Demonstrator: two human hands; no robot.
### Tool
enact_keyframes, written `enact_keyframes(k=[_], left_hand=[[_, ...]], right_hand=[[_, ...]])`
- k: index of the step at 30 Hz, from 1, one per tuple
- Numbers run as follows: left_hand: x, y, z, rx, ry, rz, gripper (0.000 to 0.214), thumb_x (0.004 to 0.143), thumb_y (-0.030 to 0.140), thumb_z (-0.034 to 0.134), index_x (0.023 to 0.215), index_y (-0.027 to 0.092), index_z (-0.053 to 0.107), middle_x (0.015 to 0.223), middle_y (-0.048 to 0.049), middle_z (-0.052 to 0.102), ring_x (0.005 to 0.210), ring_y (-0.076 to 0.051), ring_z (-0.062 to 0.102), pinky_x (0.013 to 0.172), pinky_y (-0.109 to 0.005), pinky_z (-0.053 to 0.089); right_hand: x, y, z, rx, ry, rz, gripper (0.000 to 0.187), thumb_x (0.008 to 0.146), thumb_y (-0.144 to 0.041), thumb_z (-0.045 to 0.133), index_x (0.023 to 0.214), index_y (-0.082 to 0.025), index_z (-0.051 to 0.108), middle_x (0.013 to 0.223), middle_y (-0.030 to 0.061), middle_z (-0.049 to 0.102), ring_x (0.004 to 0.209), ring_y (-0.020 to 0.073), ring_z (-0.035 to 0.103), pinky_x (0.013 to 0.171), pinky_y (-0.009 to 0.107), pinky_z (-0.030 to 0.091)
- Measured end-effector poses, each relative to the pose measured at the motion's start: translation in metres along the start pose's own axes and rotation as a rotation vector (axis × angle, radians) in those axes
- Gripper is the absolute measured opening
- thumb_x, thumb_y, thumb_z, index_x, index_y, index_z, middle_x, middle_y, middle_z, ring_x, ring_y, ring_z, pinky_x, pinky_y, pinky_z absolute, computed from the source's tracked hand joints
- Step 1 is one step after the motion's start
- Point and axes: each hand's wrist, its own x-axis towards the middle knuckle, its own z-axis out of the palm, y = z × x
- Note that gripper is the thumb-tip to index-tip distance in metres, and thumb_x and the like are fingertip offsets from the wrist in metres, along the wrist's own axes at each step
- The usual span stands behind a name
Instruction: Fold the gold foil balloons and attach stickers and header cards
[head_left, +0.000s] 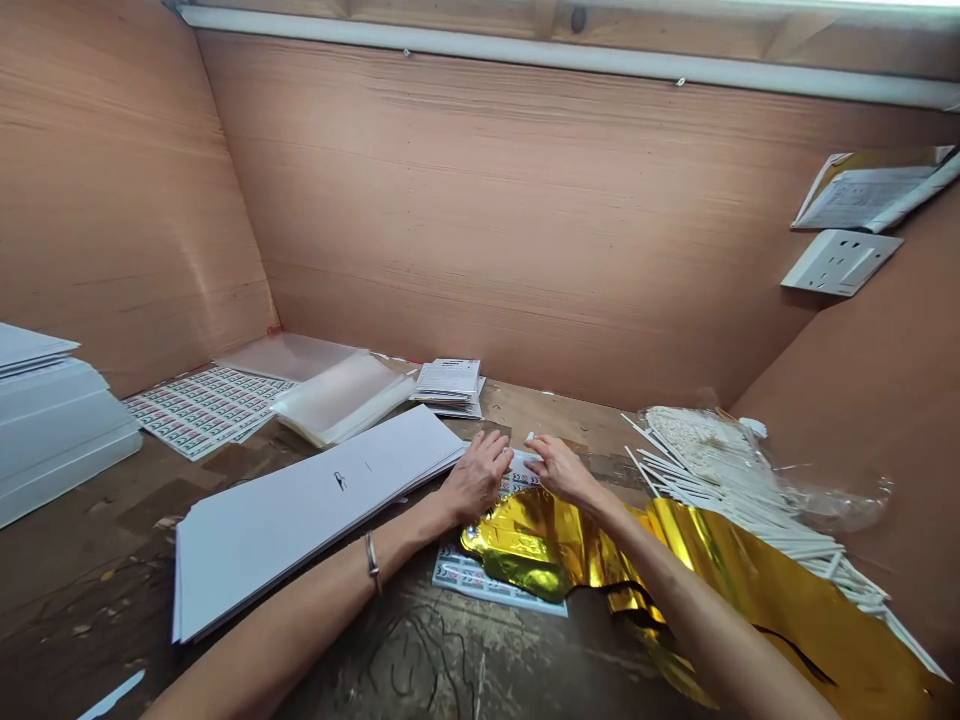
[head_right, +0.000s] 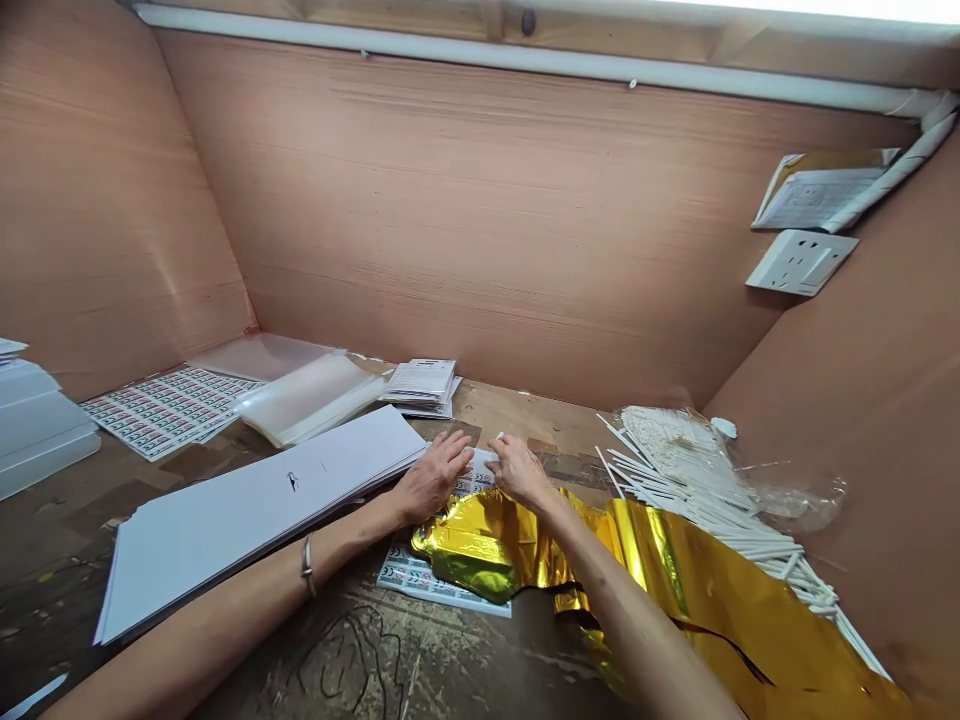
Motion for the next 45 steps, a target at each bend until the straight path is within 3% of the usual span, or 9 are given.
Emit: enact_keyframes(k=[6, 11, 21, 28, 33, 36, 39, 42, 45], left_hand=[[-0.054, -0.009, -0.042, 0.381, 0.027, -0.134, 0.040, 0.084, 0.018, 0.037, 0.122, 0.011, 0.044, 0.132, -0.0177, 0.037, 0.127, -0.033, 0.021, 0.101, -0.060, 0.009], [-0.086, -0.017, -0.050, 0.466, -0.063, -0.288, 0.045, 0.083, 0.022, 0.040, 0.127, 0.014, 0.040, 0.134, -0.0163, 0.034, 0.126, -0.037, 0.022, 0.098, -0.061, 0.014], [-0.091, -0.016, -0.046, 0.447, -0.144, -0.338, 0.048, 0.082, 0.015, 0.035, 0.130, 0.011, 0.036, 0.132, -0.0200, 0.035, 0.121, -0.041, 0.028, 0.088, -0.062, 0.026], [-0.100, -0.017, -0.048, 0.432, -0.147, -0.337, 0.050, 0.081, 0.013, 0.037, 0.131, 0.010, 0.034, 0.134, -0.0206, 0.032, 0.123, -0.041, 0.025, 0.090, -0.062, 0.025], [-0.113, -0.023, -0.054, 0.458, -0.152, -0.349, 0.053, 0.077, 0.006, 0.039, 0.129, 0.011, 0.037, 0.134, -0.0196, 0.033, 0.123, -0.041, 0.025, 0.090, -0.062, 0.026], [-0.113, -0.018, -0.056, 0.402, -0.070, -0.317, 0.046, 0.081, 0.011, 0.040, 0.126, 0.005, 0.040, 0.132, -0.0220, 0.035, 0.124, -0.040, 0.023, 0.095, -0.059, 0.024], [-0.099, 0.003, -0.052, 0.218, -0.010, -0.140, 0.046, 0.087, 0.031, 0.037, 0.127, 0.007, 0.038, 0.134, -0.0189, 0.034, 0.128, -0.033, 0.019, 0.102, -0.051, 0.021], [-0.077, 0.028, -0.043, 0.002, -0.070, 0.003, 0.057, 0.085, 0.051, 0.031, 0.128, 0.012, 0.036, 0.135, -0.0148, 0.034, 0.129, -0.029, 0.019, 0.103, -0.049, 0.020], [-0.058, 0.039, -0.034, -0.116, -0.144, 0.006, 0.068, 0.082, 0.060, 0.026, 0.129, 0.012, 0.034, 0.136, -0.0156, 0.032, 0.129, -0.030, 0.017, 0.103, -0.050, 0.018]], right_hand=[[0.036, -0.009, 0.025, 0.001, 0.021, -0.109, 0.028, 0.079, -0.020, 0.049, 0.105, -0.018, 0.057, 0.105, 0.0078, 0.056, 0.097, 0.0193, 0.047, 0.083, 0.027, 0.033], [0.054, -0.039, 0.029, 0.151, 0.121, -0.055, 0.020, 0.082, -0.023, 0.042, 0.086, -0.017, 0.061, 0.087, 0.0067, 0.060, 0.083, 0.0160, 0.050, 0.071, 0.023, 0.034], [0.110, -0.093, 0.019, 0.470, -0.219, 0.081, 0.041, 0.074, -0.051, 0.047, 0.063, -0.013, 0.061, 0.052, -0.0022, 0.045, 0.050, 0.0084, 0.038, 0.048, 0.021, 0.026], [0.117, -0.099, 0.027, 0.456, -0.212, 0.153, 0.035, 0.064, -0.048, 0.059, 0.059, -0.013, 0.060, 0.051, -0.0031, 0.044, 0.049, 0.0078, 0.036, 0.047, 0.022, 0.027], [0.113, -0.114, 0.024, 0.456, -0.234, 0.057, 0.039, 0.067, -0.051, 0.055, 0.059, -0.014, 0.059, 0.051, -0.0021, 0.046, 0.051, 0.0090, 0.039, 0.048, 0.021, 0.028], [0.104, -0.104, 0.015, 0.413, -0.201, -0.058, 0.036, 0.075, -0.046, 0.048, 0.068, -0.014, 0.062, 0.058, -0.0002, 0.054, 0.056, 0.0105, 0.045, 0.051, 0.021, 0.031], [0.085, -0.073, 0.005, 0.263, -0.071, -0.094, 0.028, 0.079, -0.036, 0.047, 0.087, -0.016, 0.064, 0.083, 0.0048, 0.063, 0.074, 0.0144, 0.053, 0.062, 0.022, 0.036], [0.058, -0.033, -0.001, 0.137, -0.027, -0.044, 0.030, 0.081, -0.029, 0.045, 0.104, -0.016, 0.059, 0.104, 0.0091, 0.060, 0.092, 0.0177, 0.053, 0.074, 0.023, 0.036], [0.030, 0.002, -0.002, 0.021, -0.046, 0.030, 0.028, 0.081, -0.024, 0.044, 0.104, -0.016, 0.060, 0.102, 0.0099, 0.061, 0.093, 0.0185, 0.053, 0.075, 0.023, 0.035]])
